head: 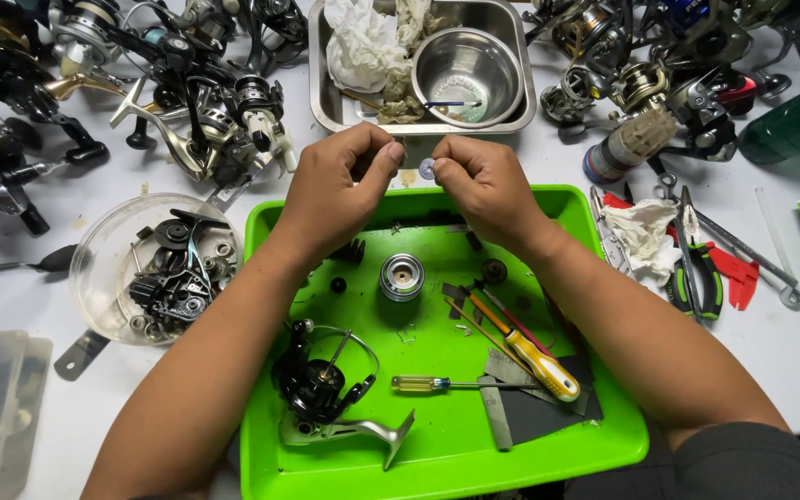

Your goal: Disassembling, cleaning, and maintaining fishing reels at a workbench using a screwdriver and cloth.

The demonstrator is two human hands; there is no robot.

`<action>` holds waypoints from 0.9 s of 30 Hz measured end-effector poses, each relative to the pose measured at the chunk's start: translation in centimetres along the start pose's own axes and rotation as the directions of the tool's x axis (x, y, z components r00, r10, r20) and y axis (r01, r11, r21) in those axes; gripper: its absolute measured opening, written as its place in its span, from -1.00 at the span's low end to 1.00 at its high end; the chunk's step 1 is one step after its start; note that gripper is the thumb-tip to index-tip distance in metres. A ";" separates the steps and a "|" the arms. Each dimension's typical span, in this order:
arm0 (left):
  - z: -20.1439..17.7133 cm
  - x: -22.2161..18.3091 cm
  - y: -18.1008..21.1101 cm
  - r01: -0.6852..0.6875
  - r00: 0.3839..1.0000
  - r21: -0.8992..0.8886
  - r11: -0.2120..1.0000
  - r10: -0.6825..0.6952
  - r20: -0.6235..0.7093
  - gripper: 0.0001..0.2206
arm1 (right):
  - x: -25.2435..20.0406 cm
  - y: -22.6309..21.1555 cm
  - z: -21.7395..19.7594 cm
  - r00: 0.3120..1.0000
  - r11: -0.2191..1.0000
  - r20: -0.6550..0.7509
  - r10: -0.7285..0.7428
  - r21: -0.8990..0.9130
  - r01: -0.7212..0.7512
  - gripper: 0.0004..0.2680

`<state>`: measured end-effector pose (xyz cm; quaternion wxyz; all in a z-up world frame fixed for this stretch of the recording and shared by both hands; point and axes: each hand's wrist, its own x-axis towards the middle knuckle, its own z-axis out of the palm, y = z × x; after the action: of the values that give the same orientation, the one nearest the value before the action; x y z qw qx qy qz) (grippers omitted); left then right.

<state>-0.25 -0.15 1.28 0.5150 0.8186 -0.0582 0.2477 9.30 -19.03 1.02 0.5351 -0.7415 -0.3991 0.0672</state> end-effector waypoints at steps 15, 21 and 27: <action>-0.3 -0.4 2.4 0.016 0.858 0.242 0.970 -0.138 0.495 -0.87 | -0.9 -8.2 -2.2 0.664 0.730 0.479 0.574 -0.666 -0.151 -0.73; 0.2 0.3 2.2 -0.072 0.788 0.515 0.854 -0.268 0.555 -0.84 | -2.2 -5.4 -1.1 0.634 0.709 0.573 0.519 -0.703 0.055 -0.74; -2.7 0.0 5.4 -0.052 0.759 0.623 0.781 -0.375 0.533 -0.79 | -2.4 -4.3 -0.8 0.649 0.651 0.557 0.518 -0.749 0.122 -0.75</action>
<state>-3.08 -0.24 6.60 0.1971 0.9742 -0.0702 -0.0844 5.89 -20.81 4.19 -0.0280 -0.8400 -0.4768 0.2573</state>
